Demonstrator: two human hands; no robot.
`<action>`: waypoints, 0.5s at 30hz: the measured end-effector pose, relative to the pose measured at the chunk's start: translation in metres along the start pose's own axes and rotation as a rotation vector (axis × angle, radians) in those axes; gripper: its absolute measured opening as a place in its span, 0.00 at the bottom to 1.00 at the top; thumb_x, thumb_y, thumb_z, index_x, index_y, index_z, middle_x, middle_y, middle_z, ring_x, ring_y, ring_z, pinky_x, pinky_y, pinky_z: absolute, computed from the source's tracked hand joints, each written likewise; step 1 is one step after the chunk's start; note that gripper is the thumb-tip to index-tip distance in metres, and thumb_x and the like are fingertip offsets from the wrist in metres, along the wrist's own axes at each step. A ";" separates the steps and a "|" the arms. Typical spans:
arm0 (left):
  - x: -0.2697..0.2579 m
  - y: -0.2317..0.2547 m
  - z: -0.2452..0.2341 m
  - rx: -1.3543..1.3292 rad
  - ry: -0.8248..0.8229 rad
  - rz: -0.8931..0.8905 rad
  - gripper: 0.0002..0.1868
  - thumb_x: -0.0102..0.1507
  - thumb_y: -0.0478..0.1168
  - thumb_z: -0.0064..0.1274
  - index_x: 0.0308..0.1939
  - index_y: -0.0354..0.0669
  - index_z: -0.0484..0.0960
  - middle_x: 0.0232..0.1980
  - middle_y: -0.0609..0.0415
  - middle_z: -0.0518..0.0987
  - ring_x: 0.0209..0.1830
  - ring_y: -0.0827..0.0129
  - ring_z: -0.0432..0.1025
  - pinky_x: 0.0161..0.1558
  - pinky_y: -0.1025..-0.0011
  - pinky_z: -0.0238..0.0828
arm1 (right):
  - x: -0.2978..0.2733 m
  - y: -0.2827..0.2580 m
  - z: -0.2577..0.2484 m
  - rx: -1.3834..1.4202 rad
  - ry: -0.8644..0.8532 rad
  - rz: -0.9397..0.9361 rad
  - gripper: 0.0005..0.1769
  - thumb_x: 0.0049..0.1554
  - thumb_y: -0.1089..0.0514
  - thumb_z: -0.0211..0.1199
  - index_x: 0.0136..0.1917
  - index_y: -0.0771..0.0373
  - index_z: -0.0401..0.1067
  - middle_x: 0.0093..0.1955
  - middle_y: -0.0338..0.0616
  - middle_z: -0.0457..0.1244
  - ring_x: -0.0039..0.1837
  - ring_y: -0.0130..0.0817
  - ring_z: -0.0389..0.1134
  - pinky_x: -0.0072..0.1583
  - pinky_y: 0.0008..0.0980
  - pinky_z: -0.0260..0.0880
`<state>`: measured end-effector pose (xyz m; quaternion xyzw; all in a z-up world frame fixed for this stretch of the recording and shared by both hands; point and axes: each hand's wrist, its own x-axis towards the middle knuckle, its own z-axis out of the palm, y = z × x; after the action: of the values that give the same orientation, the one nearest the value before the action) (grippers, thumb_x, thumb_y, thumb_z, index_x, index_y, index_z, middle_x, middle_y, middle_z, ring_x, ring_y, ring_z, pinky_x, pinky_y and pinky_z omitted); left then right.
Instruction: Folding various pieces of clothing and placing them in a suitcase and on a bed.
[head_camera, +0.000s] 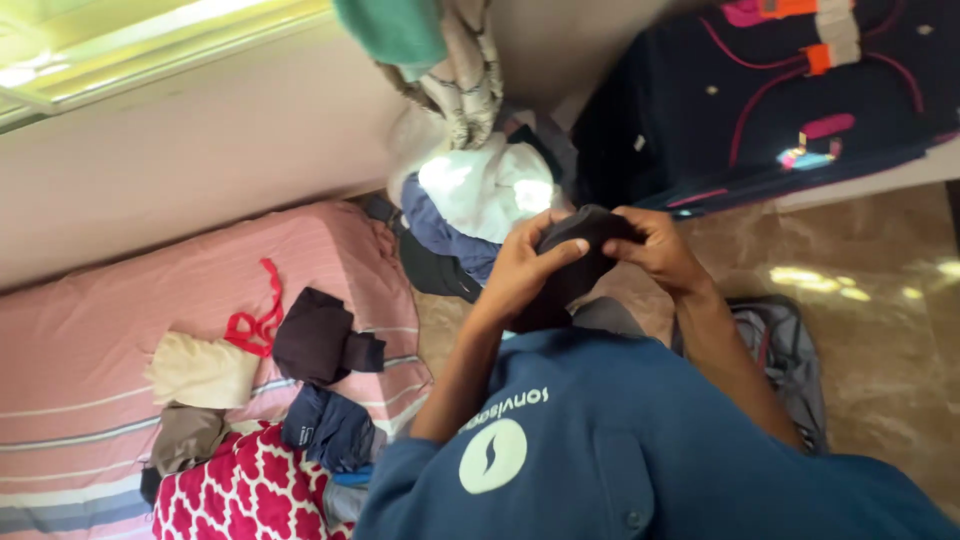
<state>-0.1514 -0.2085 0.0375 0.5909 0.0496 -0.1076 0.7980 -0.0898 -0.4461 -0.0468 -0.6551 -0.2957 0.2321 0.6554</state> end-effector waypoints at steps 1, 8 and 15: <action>0.008 0.004 0.004 0.002 -0.068 -0.028 0.17 0.63 0.40 0.63 0.52 0.35 0.78 0.43 0.58 0.79 0.41 0.77 0.72 0.46 0.76 0.70 | -0.016 0.009 -0.007 0.121 0.124 0.091 0.20 0.62 0.50 0.67 0.60 0.67 0.72 0.51 0.39 0.66 0.56 0.26 0.64 0.59 0.28 0.65; 0.048 0.013 0.044 0.356 -0.434 0.345 0.39 0.59 0.41 0.69 0.71 0.36 0.68 0.59 0.55 0.76 0.58 0.71 0.71 0.57 0.75 0.67 | -0.056 -0.034 -0.067 0.465 0.636 -0.128 0.18 0.58 0.71 0.61 0.61 0.63 0.69 0.57 0.38 0.66 0.60 0.25 0.66 0.65 0.24 0.64; 0.094 -0.095 0.094 0.405 -0.173 -0.057 0.13 0.65 0.40 0.61 0.49 0.35 0.82 0.38 0.59 0.77 0.39 0.77 0.67 0.41 0.76 0.67 | -0.109 -0.046 -0.191 0.428 0.703 -0.268 0.12 0.67 0.72 0.60 0.63 0.68 0.68 0.57 0.40 0.63 0.59 0.27 0.63 0.66 0.25 0.62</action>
<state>-0.0863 -0.3348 -0.0423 0.7261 -0.0247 -0.1881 0.6608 -0.0397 -0.6606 -0.0037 -0.4996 -0.0821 -0.0362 0.8616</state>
